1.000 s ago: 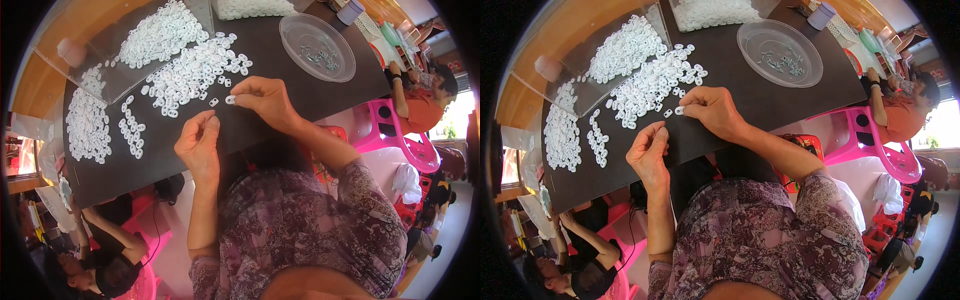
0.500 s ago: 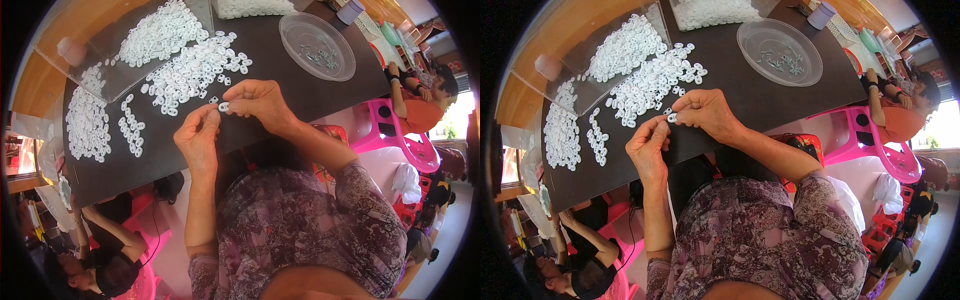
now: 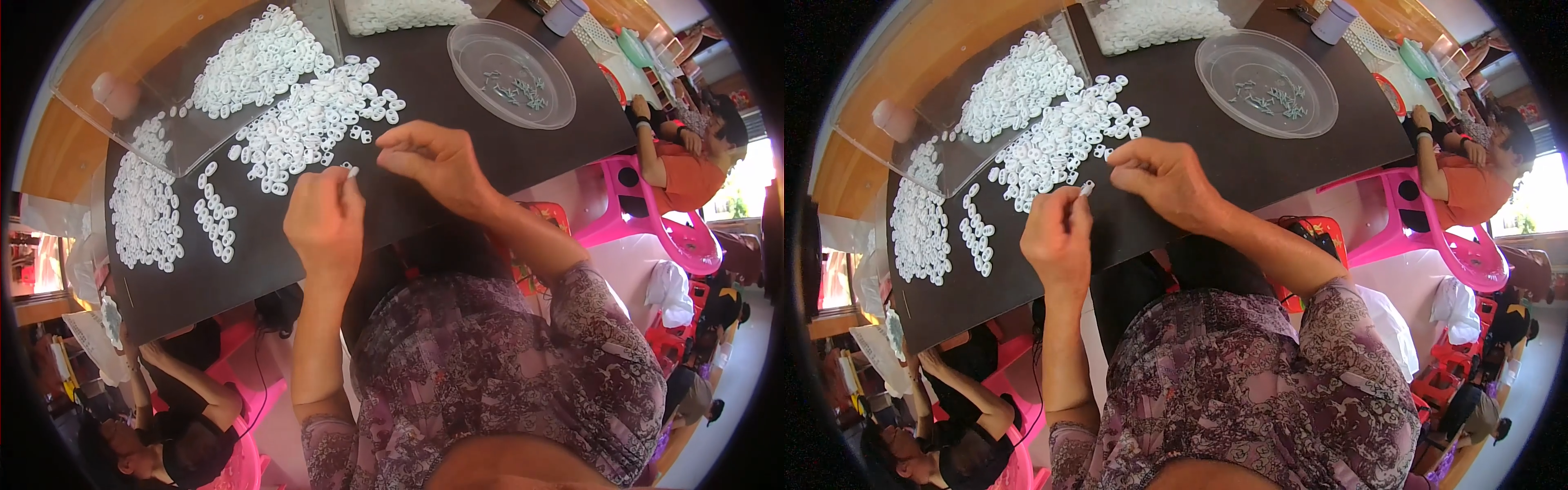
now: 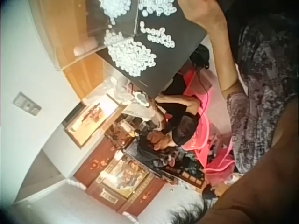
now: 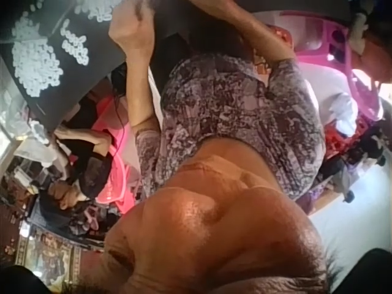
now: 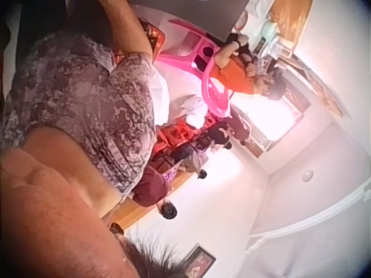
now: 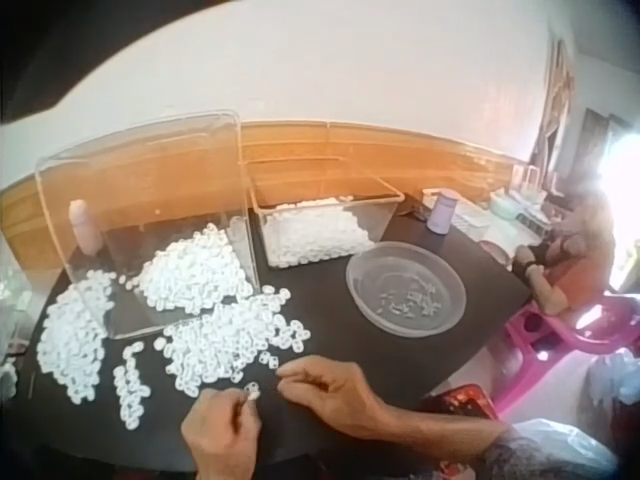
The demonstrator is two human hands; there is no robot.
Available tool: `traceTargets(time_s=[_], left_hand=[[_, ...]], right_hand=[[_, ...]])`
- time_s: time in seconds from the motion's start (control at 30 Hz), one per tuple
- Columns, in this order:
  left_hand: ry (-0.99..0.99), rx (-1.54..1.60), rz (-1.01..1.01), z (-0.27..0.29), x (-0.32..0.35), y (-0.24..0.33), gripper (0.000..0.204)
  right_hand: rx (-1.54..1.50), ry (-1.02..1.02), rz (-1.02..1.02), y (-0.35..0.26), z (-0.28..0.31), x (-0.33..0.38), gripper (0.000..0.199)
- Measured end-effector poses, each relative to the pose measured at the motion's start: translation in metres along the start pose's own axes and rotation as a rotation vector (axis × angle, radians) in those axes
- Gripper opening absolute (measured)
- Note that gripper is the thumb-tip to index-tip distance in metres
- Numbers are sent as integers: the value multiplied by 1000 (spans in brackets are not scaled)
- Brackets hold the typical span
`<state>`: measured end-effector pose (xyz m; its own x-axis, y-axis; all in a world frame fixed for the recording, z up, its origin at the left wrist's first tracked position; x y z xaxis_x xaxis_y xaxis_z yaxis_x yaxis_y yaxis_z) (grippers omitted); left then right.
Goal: Manually insert small metal pins into plastic components.
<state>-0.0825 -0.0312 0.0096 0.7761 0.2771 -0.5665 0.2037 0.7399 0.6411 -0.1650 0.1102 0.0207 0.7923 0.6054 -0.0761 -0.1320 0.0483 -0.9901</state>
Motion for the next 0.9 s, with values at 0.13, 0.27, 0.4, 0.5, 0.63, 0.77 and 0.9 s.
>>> traceTargets(time_s=[0.13,0.27,0.4,0.5,0.63,0.77,0.9], left_hand=[[-150,-314,-232,-8,-1,-7,9],[-182,280,273,7,-11,2,8],[-254,918,792,17,-16,3,8],[-239,1047,845,18,-15,-1,9],[-247,1089,883,16,-14,-4,8],[-250,1107,894,15,-13,-5,9],[-226,1157,893,14,-10,-8,11]], right_hand=[[38,18,-13,0,18,2,17],[51,28,-6,1,22,6,16],[32,-31,-17,0,15,8,15],[46,-66,8,-3,7,6,15],[66,-121,44,-7,1,4,14],[31,-157,34,-8,-4,3,13],[-134,-156,-21,-5,-7,1,14]])
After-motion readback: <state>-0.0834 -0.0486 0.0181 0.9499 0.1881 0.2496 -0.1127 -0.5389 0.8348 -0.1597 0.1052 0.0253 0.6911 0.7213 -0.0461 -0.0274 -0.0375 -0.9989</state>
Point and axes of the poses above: each hand's wrist, its own x-axis away from the middle knuckle, its own z-axis out of the back of the hand, y = z × x, the point moved 1 cm from there along -x, towards the middle knuckle, and after that the axes turned 5 degrees about -y, right-handed, at the moved point
